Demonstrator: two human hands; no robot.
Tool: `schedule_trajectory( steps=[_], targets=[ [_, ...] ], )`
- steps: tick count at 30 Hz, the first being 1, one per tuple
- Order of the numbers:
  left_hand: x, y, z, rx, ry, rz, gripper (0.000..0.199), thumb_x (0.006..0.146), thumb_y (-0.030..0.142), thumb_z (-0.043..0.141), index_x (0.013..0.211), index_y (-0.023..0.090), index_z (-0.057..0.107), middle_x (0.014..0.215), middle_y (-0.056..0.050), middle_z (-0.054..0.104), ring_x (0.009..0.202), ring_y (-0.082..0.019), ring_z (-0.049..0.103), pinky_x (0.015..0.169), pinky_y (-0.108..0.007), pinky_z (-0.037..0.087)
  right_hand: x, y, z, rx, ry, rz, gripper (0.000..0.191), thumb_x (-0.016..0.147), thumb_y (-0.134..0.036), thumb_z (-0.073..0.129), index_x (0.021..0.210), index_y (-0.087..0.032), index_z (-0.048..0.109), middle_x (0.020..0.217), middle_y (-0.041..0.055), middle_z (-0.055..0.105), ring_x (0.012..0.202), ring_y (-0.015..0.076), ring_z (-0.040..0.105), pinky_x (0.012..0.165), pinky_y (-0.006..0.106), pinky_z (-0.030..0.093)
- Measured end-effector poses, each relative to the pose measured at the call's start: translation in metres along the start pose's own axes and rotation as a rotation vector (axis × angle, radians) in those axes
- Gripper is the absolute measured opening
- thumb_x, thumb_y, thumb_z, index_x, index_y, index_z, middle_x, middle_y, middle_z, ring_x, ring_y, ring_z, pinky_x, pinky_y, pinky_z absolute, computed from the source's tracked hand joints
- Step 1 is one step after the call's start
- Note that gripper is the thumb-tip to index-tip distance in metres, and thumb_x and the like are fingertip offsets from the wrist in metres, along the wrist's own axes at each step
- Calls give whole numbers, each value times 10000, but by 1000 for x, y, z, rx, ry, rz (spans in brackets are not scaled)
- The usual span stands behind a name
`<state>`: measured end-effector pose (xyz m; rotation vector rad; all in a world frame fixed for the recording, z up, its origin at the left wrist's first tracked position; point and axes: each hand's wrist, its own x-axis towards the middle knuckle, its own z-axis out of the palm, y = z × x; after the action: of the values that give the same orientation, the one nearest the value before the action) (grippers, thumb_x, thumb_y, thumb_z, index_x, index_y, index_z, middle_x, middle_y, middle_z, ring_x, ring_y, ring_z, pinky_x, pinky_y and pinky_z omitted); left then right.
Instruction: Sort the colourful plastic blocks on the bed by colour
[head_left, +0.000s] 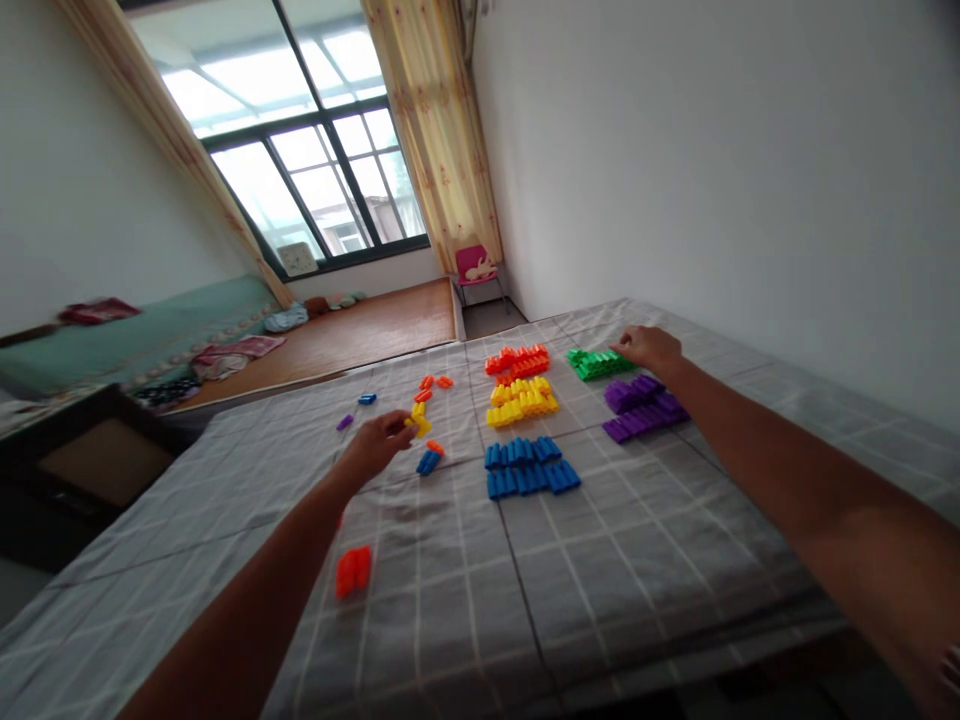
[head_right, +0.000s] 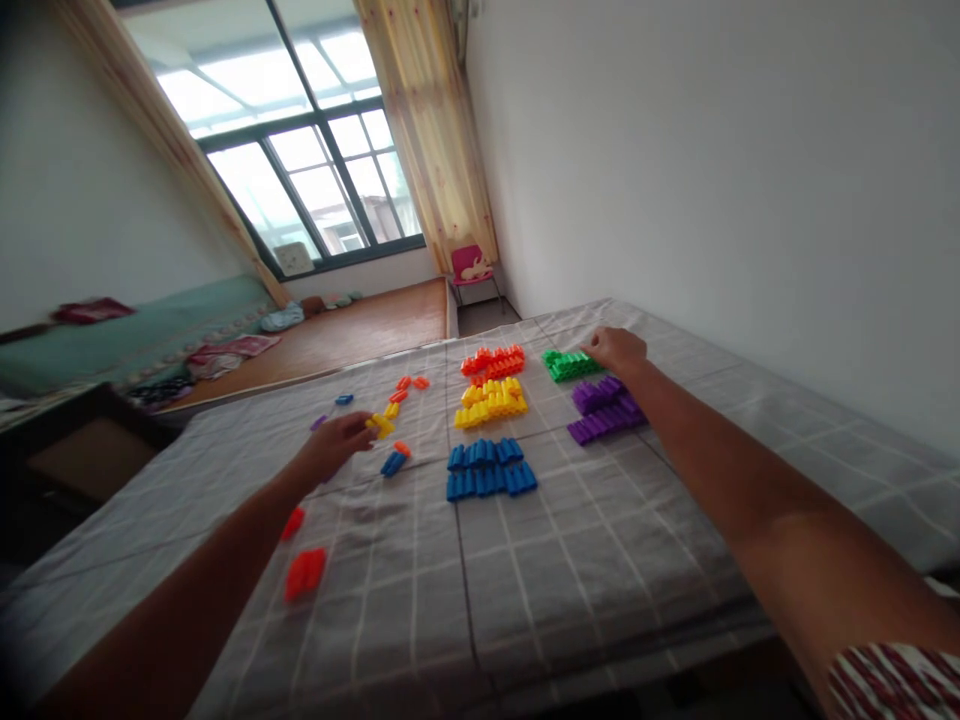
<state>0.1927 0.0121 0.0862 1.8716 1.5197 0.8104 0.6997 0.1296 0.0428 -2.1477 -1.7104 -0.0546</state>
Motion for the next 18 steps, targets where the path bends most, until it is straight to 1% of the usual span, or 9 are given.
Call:
schedule_trajectory(
  steps=[1,3,6,7,9,12,14,16,18],
  targets=[
    [8,4,9,-34,-8,10,469,671,535,680,944,154,654,823,-37,674,775,-194,657,717,-355,565,-1,2,-1,34,30,3,403,789,-543,561,967,-212,707,960,107,716,904,263,648,760,353,471],
    [27,13,26,-118,-14,23,454,668,477,701,979,155,622,820,-34,666,763,-185,656,686,-348,565,-4,9,-2,123,136,14,413,817,-537,521,1005,-209,687,951,98,716,881,256,649,758,347,473],
    [55,30,54,-169,-57,62,409,687,388,715,999,170,564,734,2,635,683,-142,636,642,-315,557,-8,23,0,240,342,27,371,869,-437,457,1059,-188,655,979,110,708,857,252,649,770,348,472],
    [63,37,65,-171,-73,87,378,698,367,711,982,169,558,715,9,624,664,-131,629,635,-304,553,-10,27,2,265,398,26,358,876,-398,441,1070,-180,647,993,116,704,851,250,648,778,350,470],
    [79,54,87,-151,-122,148,318,714,332,700,942,156,567,732,-1,623,647,-116,620,622,-283,544,-13,37,6,302,470,19,344,874,-344,426,1080,-168,638,1009,123,700,826,242,648,786,351,466],
    [101,84,121,-37,-168,237,267,705,293,701,897,130,611,774,-30,638,628,-109,606,576,-244,514,-16,47,10,332,512,15,335,858,-311,429,1075,-163,638,992,120,700,784,231,644,773,345,464],
    [116,100,137,44,-169,278,247,695,268,701,882,120,639,754,-32,641,613,-108,593,545,-223,485,-17,51,12,340,522,9,331,849,-307,438,1067,-163,640,972,119,698,776,230,640,758,342,463],
    [132,109,143,77,-150,279,226,689,237,696,875,114,659,709,-23,633,590,-100,574,532,-212,466,-17,53,13,343,525,1,324,845,-303,445,1061,-164,642,963,121,696,783,234,637,749,341,460],
    [146,110,140,76,-124,214,197,685,199,689,859,106,671,659,-8,614,560,-87,552,540,-211,467,-17,54,15,344,515,-9,319,845,-294,447,1062,-165,642,966,122,693,784,234,633,745,340,454]
  ],
)
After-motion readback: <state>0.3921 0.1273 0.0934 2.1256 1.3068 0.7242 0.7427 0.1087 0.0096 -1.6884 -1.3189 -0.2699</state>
